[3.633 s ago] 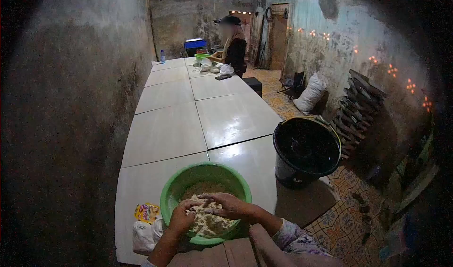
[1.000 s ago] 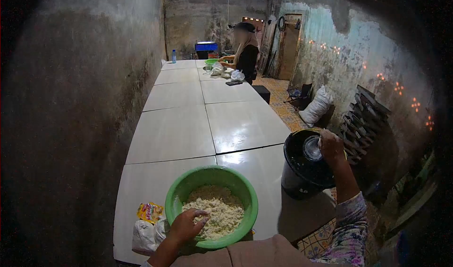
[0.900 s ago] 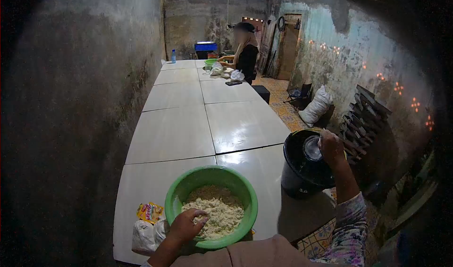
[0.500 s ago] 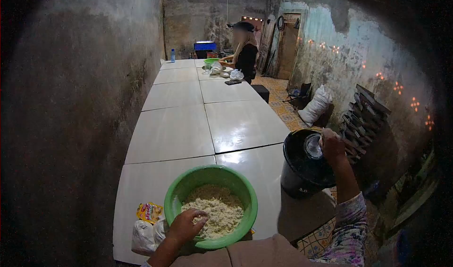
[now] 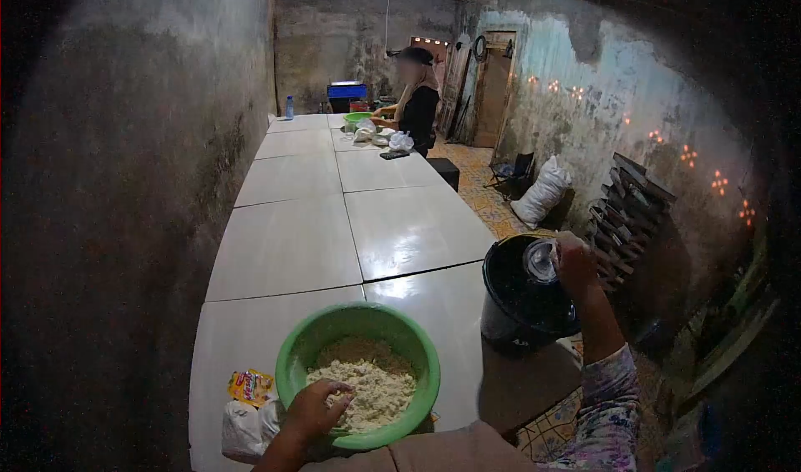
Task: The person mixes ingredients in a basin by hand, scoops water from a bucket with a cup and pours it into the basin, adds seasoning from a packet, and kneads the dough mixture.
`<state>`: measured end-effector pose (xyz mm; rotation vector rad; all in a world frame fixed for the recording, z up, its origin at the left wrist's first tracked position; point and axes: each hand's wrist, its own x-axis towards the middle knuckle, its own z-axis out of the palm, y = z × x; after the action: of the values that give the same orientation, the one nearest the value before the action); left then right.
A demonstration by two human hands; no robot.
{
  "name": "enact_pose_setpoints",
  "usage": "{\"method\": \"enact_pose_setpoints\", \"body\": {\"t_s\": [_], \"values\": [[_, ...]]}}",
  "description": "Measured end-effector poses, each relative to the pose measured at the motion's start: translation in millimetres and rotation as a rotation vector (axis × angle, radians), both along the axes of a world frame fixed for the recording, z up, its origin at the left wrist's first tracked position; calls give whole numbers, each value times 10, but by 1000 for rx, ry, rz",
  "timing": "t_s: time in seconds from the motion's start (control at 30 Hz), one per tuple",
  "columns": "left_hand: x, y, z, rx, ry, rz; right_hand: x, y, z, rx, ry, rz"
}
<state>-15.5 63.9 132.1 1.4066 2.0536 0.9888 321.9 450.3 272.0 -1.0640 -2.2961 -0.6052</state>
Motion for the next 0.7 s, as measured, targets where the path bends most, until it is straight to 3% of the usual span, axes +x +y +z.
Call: {"method": "enact_pose_setpoints", "body": {"t_s": [0.03,0.27,0.37,0.43,0.47,0.53,0.63,0.7], "values": [[-19,2,-52,80,97,-31,-23,-79,71,-66,12,0],[-10,0,-30,5,34,-13,1,-143,50,43,56,32],[-11,3,-8,-34,56,-18,10,-147,58,-95,107,-25],[-9,17,-30,64,26,-20,41,-77,-24,370,161,216],[-16,25,-53,63,25,-19,61,-54,-33,369,161,217],[-29,32,-96,47,38,-9,12,-152,80,48,171,49],[-33,33,-99,114,68,-41,52,-78,11,207,185,147],[-29,38,-97,94,77,-29,52,-116,77,123,157,92]]}}
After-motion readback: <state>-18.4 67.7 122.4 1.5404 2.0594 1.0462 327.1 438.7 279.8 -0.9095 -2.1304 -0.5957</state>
